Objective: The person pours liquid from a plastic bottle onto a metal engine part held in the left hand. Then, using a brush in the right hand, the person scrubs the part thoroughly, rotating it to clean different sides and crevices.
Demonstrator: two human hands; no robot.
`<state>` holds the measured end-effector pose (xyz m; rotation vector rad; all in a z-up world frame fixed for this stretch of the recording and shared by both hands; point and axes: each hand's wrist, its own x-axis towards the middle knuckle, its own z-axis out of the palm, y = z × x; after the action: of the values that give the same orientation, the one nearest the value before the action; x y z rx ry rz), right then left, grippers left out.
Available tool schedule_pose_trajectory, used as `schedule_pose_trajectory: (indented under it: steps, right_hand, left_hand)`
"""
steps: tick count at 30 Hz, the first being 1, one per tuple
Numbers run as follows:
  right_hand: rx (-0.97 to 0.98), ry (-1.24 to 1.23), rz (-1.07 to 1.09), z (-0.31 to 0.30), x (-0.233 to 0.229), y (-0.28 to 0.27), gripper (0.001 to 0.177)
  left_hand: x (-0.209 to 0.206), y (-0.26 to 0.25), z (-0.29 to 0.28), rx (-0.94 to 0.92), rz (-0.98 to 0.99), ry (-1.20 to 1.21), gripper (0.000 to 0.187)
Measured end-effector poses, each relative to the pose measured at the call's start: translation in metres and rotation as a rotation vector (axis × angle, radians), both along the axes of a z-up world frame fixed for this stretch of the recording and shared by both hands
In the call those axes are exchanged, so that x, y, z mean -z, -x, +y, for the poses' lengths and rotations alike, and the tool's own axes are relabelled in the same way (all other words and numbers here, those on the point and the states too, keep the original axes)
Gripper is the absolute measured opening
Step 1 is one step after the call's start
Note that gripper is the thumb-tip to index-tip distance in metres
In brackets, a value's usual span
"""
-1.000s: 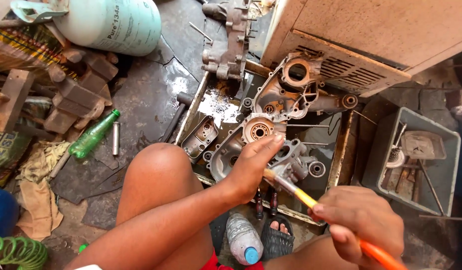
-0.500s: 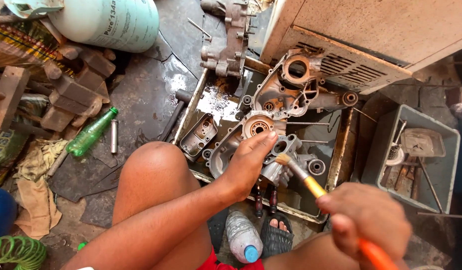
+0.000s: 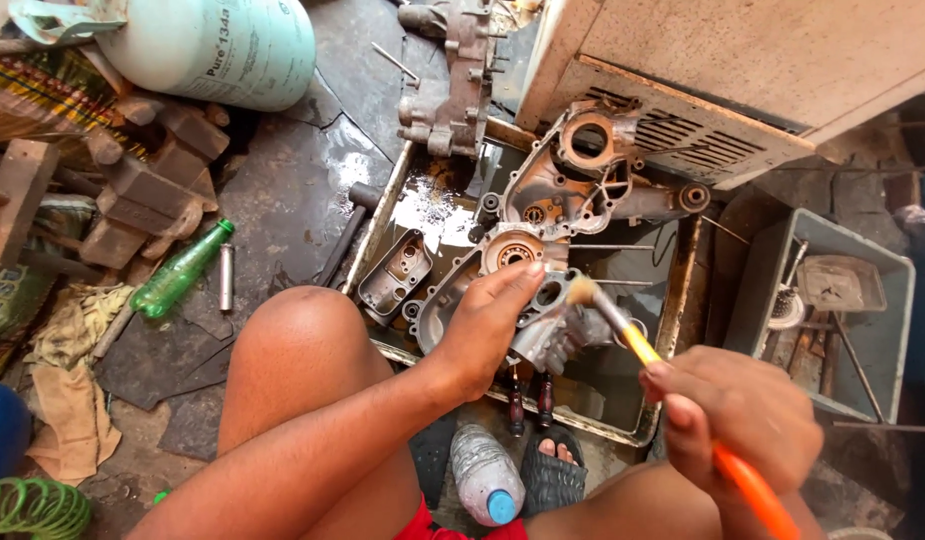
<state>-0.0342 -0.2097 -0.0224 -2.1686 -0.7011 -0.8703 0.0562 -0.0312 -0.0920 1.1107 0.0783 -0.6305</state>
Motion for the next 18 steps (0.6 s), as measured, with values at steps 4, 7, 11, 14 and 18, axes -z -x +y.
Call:
schedule_pose_trajectory:
  steps: [4,7,11,14,18]
  right_hand:
    - [-0.09,-0.042,0.057,0.002,0.0,0.002,0.03]
    - [-0.08,-0.127,0.13,-0.002,0.009,-0.001,0.032]
    - [0.062,-0.008,0.024,0.002,0.004,-0.004,0.027]
    - [-0.081,-0.119,0.059,0.001,0.009,-0.003,0.03]
    - [0.0,-0.088,0.041,0.01,0.005,0.001,0.033]
  left_hand:
    - [0.007,-0.001,-0.002,-0.063,0.002,0.059,0.052]
    - [0.008,-0.001,0.001,-0.052,-0.076,0.0,0.039]
    - [0.001,0.002,0.0,-0.032,0.051,0.012,0.051]
    - [-0.015,0.002,0.003,-0.046,0.142,0.018,0.046]
    - [-0.006,0.002,0.01,0.017,0.255,0.144,0.038]
